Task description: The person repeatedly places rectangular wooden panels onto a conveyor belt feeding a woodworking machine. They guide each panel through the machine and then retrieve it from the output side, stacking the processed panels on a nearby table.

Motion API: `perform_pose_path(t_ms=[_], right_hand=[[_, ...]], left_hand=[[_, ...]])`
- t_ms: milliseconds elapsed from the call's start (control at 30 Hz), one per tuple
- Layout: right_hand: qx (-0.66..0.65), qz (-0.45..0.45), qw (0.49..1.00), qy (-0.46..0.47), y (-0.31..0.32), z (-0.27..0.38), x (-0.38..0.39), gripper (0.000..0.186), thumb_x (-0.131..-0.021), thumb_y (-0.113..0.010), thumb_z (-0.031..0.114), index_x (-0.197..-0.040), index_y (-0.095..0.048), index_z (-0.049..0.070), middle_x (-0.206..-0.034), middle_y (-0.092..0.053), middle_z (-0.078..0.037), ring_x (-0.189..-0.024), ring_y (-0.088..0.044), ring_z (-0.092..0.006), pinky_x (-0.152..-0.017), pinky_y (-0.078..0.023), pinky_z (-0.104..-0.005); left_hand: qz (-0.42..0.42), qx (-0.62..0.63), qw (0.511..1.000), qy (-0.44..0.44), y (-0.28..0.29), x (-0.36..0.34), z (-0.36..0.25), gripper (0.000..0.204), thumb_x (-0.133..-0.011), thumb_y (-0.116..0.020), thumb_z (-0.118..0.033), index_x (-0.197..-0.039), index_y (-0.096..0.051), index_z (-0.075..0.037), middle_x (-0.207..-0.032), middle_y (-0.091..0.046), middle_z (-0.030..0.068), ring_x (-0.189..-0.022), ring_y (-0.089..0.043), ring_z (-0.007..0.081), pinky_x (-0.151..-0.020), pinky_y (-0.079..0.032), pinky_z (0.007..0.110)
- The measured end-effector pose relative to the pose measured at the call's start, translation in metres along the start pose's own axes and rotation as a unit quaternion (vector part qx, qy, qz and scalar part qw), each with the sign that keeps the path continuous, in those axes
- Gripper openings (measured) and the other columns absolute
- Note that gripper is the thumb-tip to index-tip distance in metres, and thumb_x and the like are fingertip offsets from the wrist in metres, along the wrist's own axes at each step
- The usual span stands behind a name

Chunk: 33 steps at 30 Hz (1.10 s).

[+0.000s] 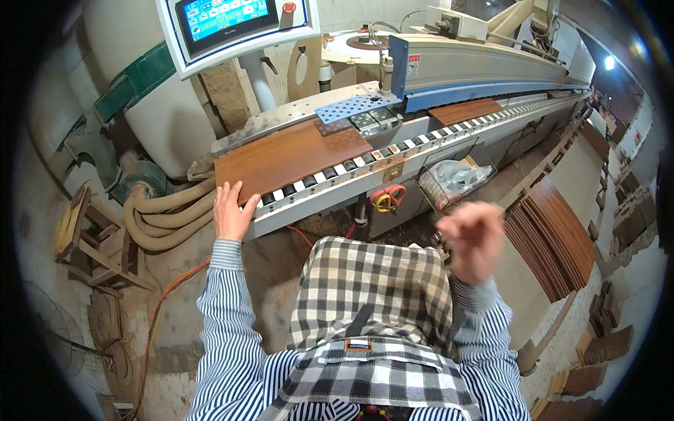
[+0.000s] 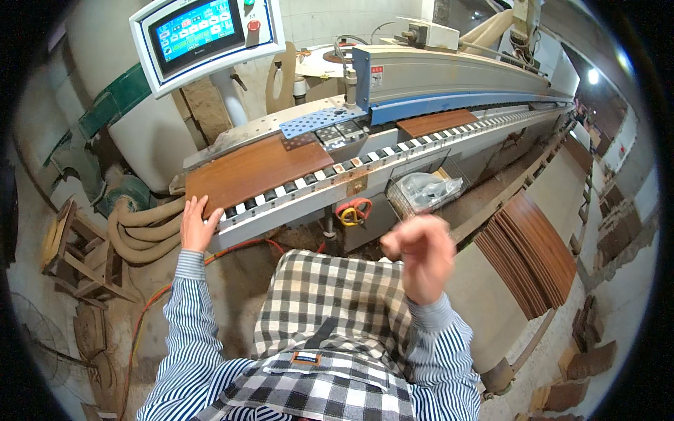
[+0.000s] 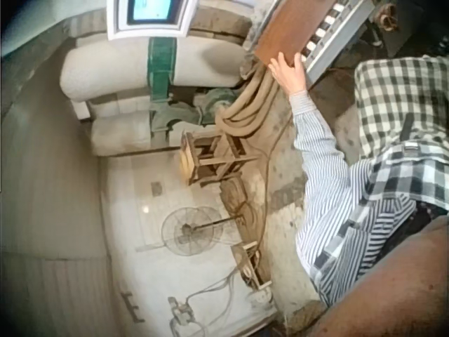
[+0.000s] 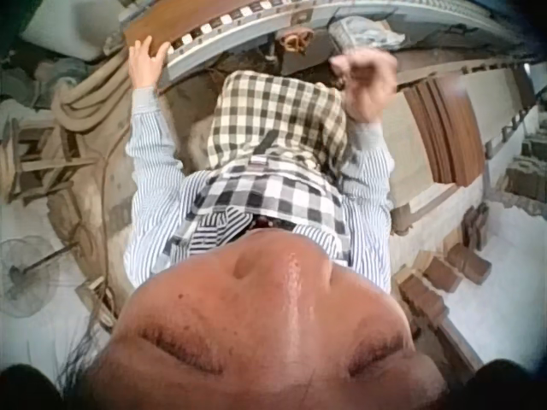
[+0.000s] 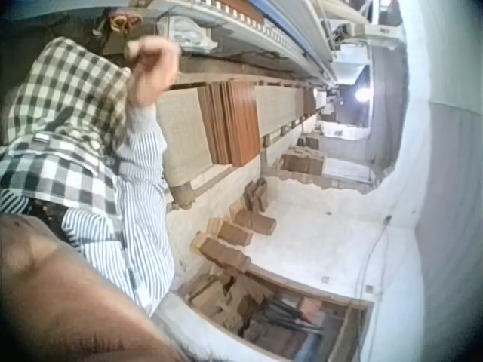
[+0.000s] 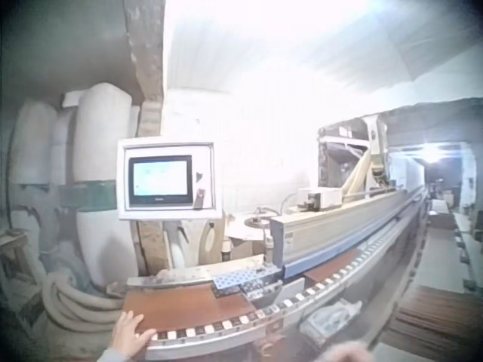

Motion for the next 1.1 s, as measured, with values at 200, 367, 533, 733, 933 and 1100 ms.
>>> perform_pose_path(t_ms=[200, 367, 533, 733, 933, 1100], right_hand=[[-0.033, 0.253, 0.787, 0.562, -0.069, 0.178, 0.097, 0.032, -0.092, -0.045, 0.03, -0.067, -0.055, 0.012, -0.064, -0.057, 0.002, -0.061, -0.052, -0.0094, -0.075, -0.044, -0.0297], [-0.197, 0.35, 0.728, 0.555, -0.091, 0.19, 0.127, 0.011, -0.076, -0.06, 0.003, -0.086, -0.064, 0.003, -0.086, -0.066, -0.005, -0.097, -0.055, -0.0188, -0.098, -0.037, -0.04], [-0.183, 0.33, 0.733, 0.566, -0.094, 0.186, 0.135, 0.023, -0.07, -0.06, -0.011, -0.092, -0.065, -0.003, -0.091, -0.068, -0.007, -0.101, -0.058, -0.0211, -0.099, -0.039, -0.0403], [-0.253, 0.363, 0.721, 0.533, -0.093, 0.191, 0.133, 0.029, -0.068, -0.057, -0.014, -0.093, -0.064, -0.003, -0.093, -0.069, -0.007, -0.104, -0.058, -0.0205, -0.102, -0.037, -0.045], [0.07, 0.302, 0.697, 0.646, -0.099, 0.183, 0.143, 0.007, -0.079, -0.055, -0.003, -0.073, -0.057, 0.001, -0.071, -0.063, 0.0, -0.065, -0.059, -0.0138, -0.098, -0.039, -0.04], [-0.214, 0.305, 0.753, 0.543, -0.107, 0.185, 0.124, 0.024, -0.079, -0.057, 0.0, -0.058, -0.047, 0.006, -0.047, -0.049, 0.007, -0.041, -0.043, -0.0066, -0.103, -0.035, -0.0404]], left_hand=[[0.02, -0.046, 0.998, 0.037, -0.003, -0.014, -0.003, 0.07, -0.078, -0.062, -0.057, -0.129, -0.053, -0.011, -0.143, -0.038, 0.0172, -0.135, -0.031, 0.0301, -0.111, -0.019, 0.048], [-0.024, -0.058, 0.998, 0.021, -0.016, -0.016, -0.005, 0.067, -0.079, -0.059, -0.058, -0.128, -0.054, -0.013, -0.143, -0.041, 0.0135, -0.135, -0.032, 0.0279, -0.11, -0.019, 0.049], [-0.031, -0.06, 0.998, 0.003, -0.014, -0.017, -0.005, 0.067, -0.079, -0.06, -0.058, -0.127, -0.055, -0.013, -0.142, -0.041, 0.0144, -0.134, -0.033, 0.0287, -0.109, -0.022, 0.048], [-0.034, -0.046, 0.998, 0.005, -0.018, -0.017, -0.002, 0.067, -0.079, -0.061, -0.057, -0.127, -0.055, -0.012, -0.142, -0.041, 0.0155, -0.134, -0.033, 0.0296, -0.109, -0.023, 0.047], [-0.041, -0.036, 0.999, 0.0, -0.018, -0.016, -0.001, 0.066, -0.079, -0.062, -0.057, -0.126, -0.056, -0.011, -0.141, -0.042, 0.016, -0.134, -0.032, 0.0301, -0.11, -0.022, 0.047], [-0.037, -0.031, 0.999, 0.002, -0.02, -0.016, 0.0, 0.067, -0.079, -0.061, -0.057, -0.126, -0.055, -0.011, -0.141, -0.041, 0.0163, -0.134, -0.032, 0.0304, -0.11, -0.022, 0.046]])
Point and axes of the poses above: each hand's wrist, its own x-axis away from the middle knuckle, its own y-axis out of the back of the hand, z = x × y, the point moved 8 cm from there along -x, towards the middle knuckle
